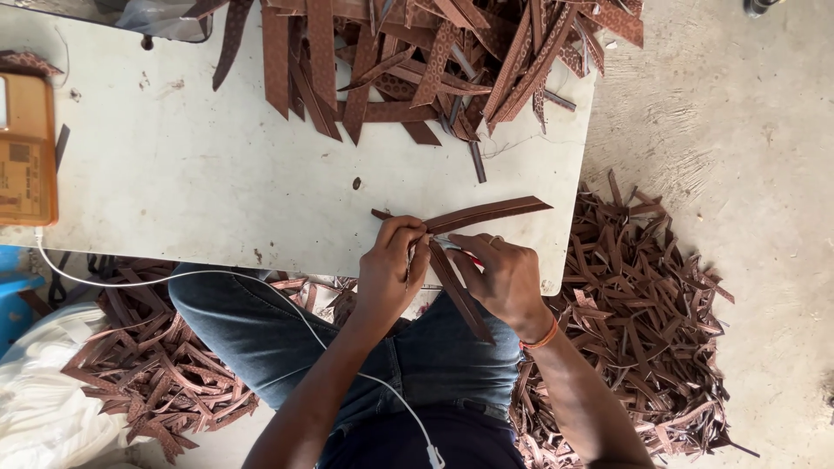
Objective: Trimming the edges of textured leather strips using a small manual blade.
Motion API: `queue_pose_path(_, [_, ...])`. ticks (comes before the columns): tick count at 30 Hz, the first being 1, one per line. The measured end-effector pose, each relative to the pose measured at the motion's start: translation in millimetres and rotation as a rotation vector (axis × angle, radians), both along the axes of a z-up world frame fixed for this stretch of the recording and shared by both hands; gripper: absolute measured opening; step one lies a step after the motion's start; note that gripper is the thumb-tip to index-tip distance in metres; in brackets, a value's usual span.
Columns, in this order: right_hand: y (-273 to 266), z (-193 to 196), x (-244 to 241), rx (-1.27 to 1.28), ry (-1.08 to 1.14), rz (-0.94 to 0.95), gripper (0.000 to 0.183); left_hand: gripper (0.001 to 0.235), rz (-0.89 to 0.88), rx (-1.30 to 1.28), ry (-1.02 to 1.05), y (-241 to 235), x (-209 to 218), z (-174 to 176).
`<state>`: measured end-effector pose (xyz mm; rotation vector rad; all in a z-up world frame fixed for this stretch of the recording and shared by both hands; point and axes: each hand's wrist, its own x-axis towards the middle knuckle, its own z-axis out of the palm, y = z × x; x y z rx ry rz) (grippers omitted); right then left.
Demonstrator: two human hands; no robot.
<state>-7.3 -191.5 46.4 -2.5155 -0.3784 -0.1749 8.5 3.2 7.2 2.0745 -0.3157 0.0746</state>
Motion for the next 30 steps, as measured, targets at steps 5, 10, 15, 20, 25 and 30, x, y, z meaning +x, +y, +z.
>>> queue_pose_path(5, [8.1, 6.2, 0.2, -0.032, 0.051, -0.075, 0.015, 0.011, -0.004, 0.010, -0.038, -0.6, 1.5, 12.4])
queue_pose_path(10, [15.1, 4.0, 6.5, -0.051, -0.026, -0.085, 0.015, 0.010, -0.008, 0.039, -0.117, -1.5, 4.4, 11.9])
queue_pose_path(15, [0.6, -30.9, 8.5, -0.061, -0.014, -0.002, 0.016, 0.011, -0.038, 0.091, -0.070, -0.9, 3.6, 4.4])
queue_pose_path(20, [10.6, -1.1, 0.8, -0.009, 0.012, -0.049, 0.020, 0.011, 0.020, 0.002, -0.044, -1.4, 8.1, 14.8])
queue_pose_path(25, [20.6, 8.4, -12.7, 0.012, -0.011, -0.164, 0.038, 0.011, 0.023, 0.026, -0.004, -0.8, 14.3, 20.8])
queue_pose_path(30, [1.9, -14.4, -42.5, -0.005, 0.148, -0.294, 0.034, 0.013, 0.007, 0.007, 0.086, 3.9, 16.1, 22.0])
